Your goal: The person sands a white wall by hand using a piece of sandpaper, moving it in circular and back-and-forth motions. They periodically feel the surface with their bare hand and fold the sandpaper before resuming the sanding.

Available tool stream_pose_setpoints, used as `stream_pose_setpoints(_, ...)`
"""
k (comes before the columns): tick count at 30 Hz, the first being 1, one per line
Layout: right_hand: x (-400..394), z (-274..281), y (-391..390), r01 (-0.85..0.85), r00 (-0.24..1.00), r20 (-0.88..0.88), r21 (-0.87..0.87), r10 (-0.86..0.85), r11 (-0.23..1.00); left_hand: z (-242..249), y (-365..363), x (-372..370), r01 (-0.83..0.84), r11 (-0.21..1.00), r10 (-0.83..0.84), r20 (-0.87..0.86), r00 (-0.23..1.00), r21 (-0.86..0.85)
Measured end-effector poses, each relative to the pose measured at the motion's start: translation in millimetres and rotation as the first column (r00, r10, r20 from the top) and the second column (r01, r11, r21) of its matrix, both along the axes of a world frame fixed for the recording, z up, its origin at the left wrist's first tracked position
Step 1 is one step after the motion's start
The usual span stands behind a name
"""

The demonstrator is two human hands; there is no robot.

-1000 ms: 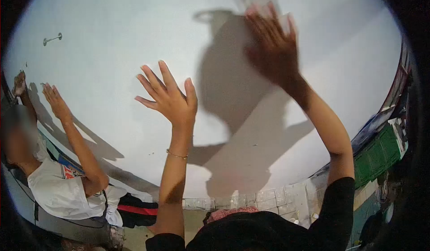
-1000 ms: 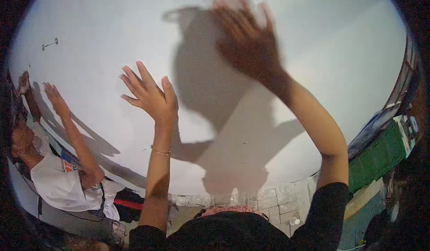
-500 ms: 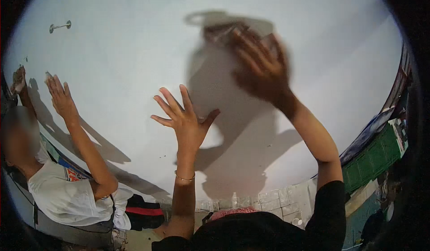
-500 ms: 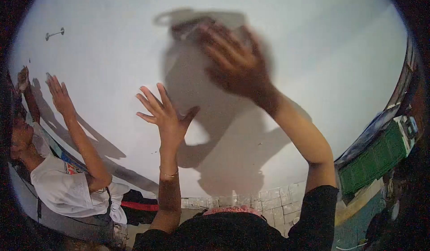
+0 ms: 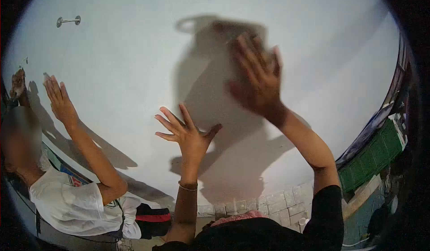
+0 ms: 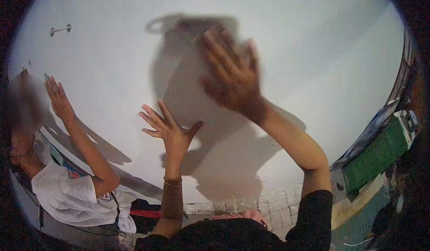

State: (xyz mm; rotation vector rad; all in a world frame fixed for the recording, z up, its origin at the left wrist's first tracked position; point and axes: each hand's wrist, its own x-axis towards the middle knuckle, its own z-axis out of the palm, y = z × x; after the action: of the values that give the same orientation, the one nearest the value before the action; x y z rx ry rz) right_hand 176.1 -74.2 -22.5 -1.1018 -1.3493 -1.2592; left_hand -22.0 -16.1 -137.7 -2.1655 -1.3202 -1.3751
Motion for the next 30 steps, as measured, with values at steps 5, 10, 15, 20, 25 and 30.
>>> stream_pose_setpoints(5,-1.1,0.5,7.9,0.091,0.976,0.213,-0.214,-0.045,0.973,-2.2,4.3,-3.2,0.026,1.000,-0.026,-0.027,0.999,0.003)
stream_pose_setpoints(10,-35.5,-18.9,17.8,0.077,0.962,0.272,-0.253,-0.005,0.964,-6.6,7.8,-4.6,0.019,1.000,-0.019,-0.043,0.999,0.008)
stream_pose_setpoints(15,-12.1,16.2,17.3,0.115,0.983,0.152,-0.094,-0.100,0.989,-9.5,12.1,-10.9,0.039,0.999,-0.038,-0.073,0.997,0.017)
stream_pose_setpoints(20,-30.6,-0.3,18.7,0.119,0.925,0.381,-0.269,-0.008,0.956,3.2,13.9,-20.6,0.059,0.998,-0.060,0.023,0.998,0.013)
stream_pose_setpoints(25,-13.3,34.8,31.8,0.155,0.950,0.291,-0.118,-0.115,0.981,6.9,32.3,-32.5,-0.018,1.000,0.014,0.166,0.986,0.025)
stream_pose_setpoints(30,-49.8,18.1,38.5,0.126,0.847,0.529,-0.313,0.062,0.941,7.3,30.1,-26.8,-0.015,0.998,0.027,0.238,0.971,-0.055)
